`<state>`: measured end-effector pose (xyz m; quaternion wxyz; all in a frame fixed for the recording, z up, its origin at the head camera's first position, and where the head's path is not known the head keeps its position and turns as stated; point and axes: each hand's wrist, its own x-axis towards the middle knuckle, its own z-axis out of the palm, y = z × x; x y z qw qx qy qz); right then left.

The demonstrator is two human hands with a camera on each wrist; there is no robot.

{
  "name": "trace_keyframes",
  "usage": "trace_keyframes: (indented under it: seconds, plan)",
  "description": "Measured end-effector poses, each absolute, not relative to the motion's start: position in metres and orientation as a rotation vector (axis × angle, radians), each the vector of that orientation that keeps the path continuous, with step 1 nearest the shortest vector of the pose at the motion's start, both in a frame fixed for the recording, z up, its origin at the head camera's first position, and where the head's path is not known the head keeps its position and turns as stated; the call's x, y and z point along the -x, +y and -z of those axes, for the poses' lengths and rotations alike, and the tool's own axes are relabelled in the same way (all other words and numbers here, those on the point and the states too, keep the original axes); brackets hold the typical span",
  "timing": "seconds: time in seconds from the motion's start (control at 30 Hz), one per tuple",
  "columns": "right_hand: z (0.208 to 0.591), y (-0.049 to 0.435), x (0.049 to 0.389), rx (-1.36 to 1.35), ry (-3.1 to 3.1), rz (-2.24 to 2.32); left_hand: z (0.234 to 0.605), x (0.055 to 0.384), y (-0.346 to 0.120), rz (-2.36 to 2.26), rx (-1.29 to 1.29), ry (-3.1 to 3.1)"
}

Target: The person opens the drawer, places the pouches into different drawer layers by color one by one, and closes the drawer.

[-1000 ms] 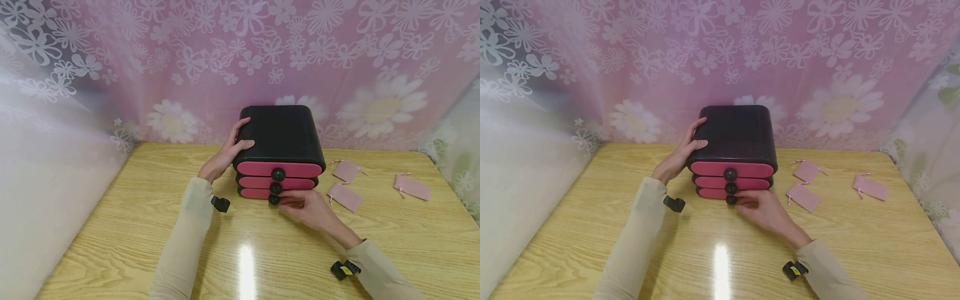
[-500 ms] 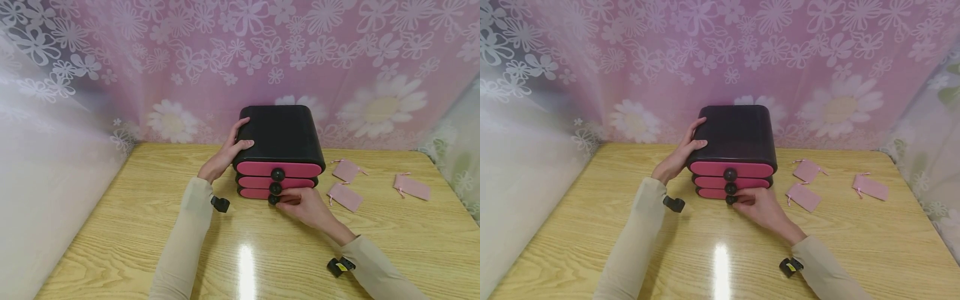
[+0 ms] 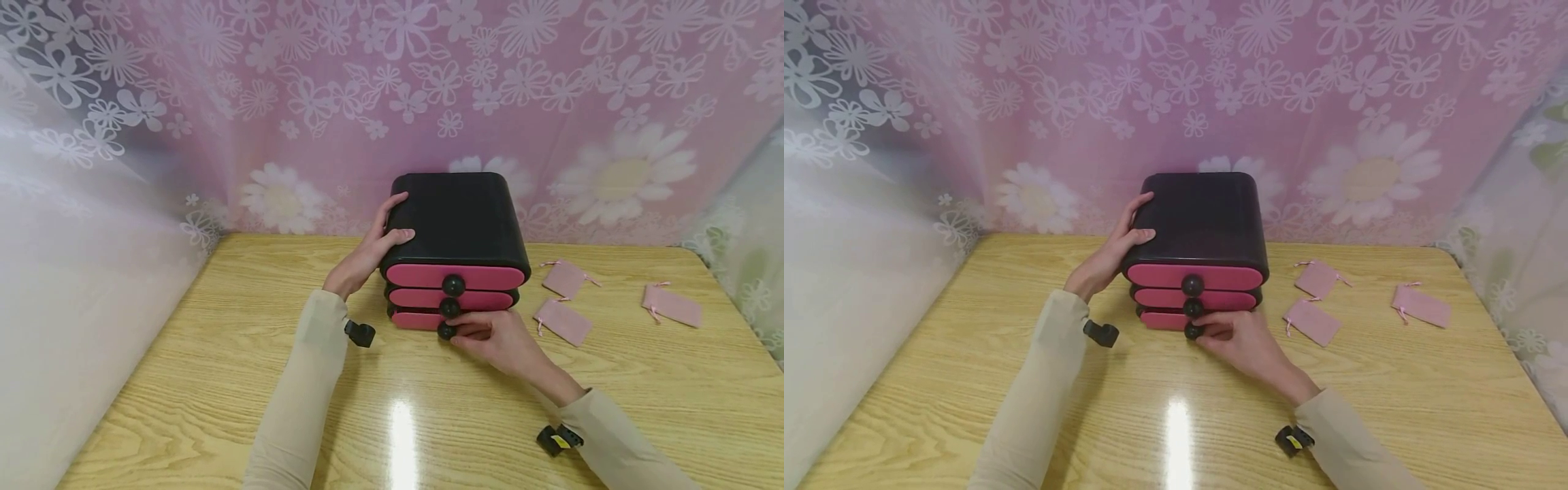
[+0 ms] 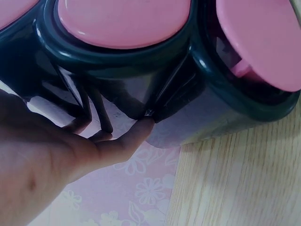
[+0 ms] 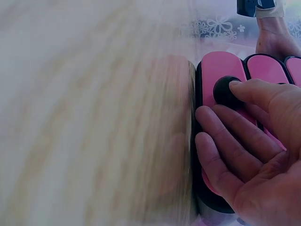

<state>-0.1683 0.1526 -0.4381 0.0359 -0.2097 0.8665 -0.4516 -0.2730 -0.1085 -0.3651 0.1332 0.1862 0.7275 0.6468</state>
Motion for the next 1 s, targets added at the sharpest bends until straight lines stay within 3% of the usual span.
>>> trace_keyframes:
  seconds: [0.5,1.0]
  plan:
    - [0.434,0.149,0.165,0.880,2.739,1.241,0.364,0.274,-0.109,-1.885,-0.548,2.098]
    - [0.432,0.149,0.154,0.865,2.723,1.214,0.366,0.273,-0.108,-1.886,-0.536,2.101]
